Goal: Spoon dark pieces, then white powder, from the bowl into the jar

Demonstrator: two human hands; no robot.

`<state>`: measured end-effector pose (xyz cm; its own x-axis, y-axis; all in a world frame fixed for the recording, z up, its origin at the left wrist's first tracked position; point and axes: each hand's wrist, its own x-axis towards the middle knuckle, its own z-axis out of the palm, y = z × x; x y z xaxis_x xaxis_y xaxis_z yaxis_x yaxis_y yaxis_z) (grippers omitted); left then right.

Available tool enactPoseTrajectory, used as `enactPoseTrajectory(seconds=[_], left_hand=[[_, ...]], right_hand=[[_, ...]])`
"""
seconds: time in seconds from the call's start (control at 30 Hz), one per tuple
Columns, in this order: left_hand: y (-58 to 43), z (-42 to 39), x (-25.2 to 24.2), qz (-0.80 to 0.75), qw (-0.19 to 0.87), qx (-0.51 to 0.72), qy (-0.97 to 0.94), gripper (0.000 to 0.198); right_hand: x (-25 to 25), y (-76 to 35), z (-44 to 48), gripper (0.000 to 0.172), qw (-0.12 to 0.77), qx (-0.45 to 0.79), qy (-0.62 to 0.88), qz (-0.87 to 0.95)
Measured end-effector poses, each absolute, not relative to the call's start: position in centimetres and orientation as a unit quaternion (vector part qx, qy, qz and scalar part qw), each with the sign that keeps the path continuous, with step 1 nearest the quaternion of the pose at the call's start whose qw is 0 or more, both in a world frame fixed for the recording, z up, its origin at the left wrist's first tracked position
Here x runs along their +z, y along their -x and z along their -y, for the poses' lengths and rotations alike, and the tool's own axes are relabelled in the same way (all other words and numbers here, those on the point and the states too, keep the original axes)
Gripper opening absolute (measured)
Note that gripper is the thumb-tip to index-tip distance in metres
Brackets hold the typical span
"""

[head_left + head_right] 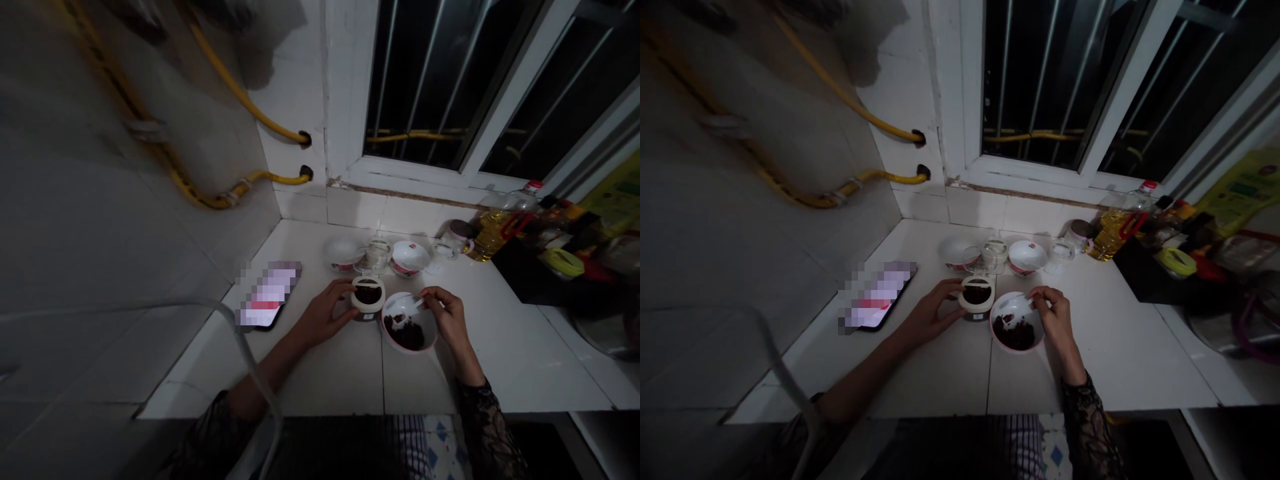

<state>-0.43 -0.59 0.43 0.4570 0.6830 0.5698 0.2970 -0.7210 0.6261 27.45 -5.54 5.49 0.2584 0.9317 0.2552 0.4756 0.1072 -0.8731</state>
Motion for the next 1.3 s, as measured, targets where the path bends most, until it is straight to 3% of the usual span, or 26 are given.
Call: enactPoseTrajectory(seconds=[0.3, 0.53, 0.77, 0.93, 1.03, 1.2, 1.3], left_hand=[[0.3, 0.5, 0.3, -0.293, 0.234, 0.432, -0.820, 0.035], [0.2, 0.2, -0.1, -0.285, 0.231, 0.438, -0.821, 0.035], [0.2, 0.2, -0.1, -0.291, 0.234, 0.441, -0.816, 0.034], [0.2, 0.3, 0.0, -0.289, 0.235, 0.438, -0.818, 0.035], [0.2, 0.3, 0.2, -0.286, 0.243, 0.437, -0.817, 0.035], [0.3, 0.3, 0.3, -0.286, 0.247, 0.440, -0.814, 0.035], [0.3, 0.3, 0.2, -0.286, 0.237, 0.441, -0.817, 0.035]], right_hand=[[5.4, -27.7, 5.0, 0.016, 0.549, 0.329, 0.603, 0.476], [5.6, -27.8, 4.4, 0.018, 0.563, 0.318, 0.596, 0.476], [8.3, -24.9, 3.9, 0.020, 0.580, 0.165, 0.546, 0.581], [8.9, -22.4, 4.0, 0.018, 0.478, -0.063, 0.401, 0.779], [8.5, -22.7, 3.9, 0.022, 0.448, -0.140, 0.352, 0.810], [8.3, -26.3, 3.4, 0.018, 0.500, -0.117, 0.416, 0.751], [8.0, -28.2, 3.1, 0.019, 0.420, -0.045, 0.475, 0.772]])
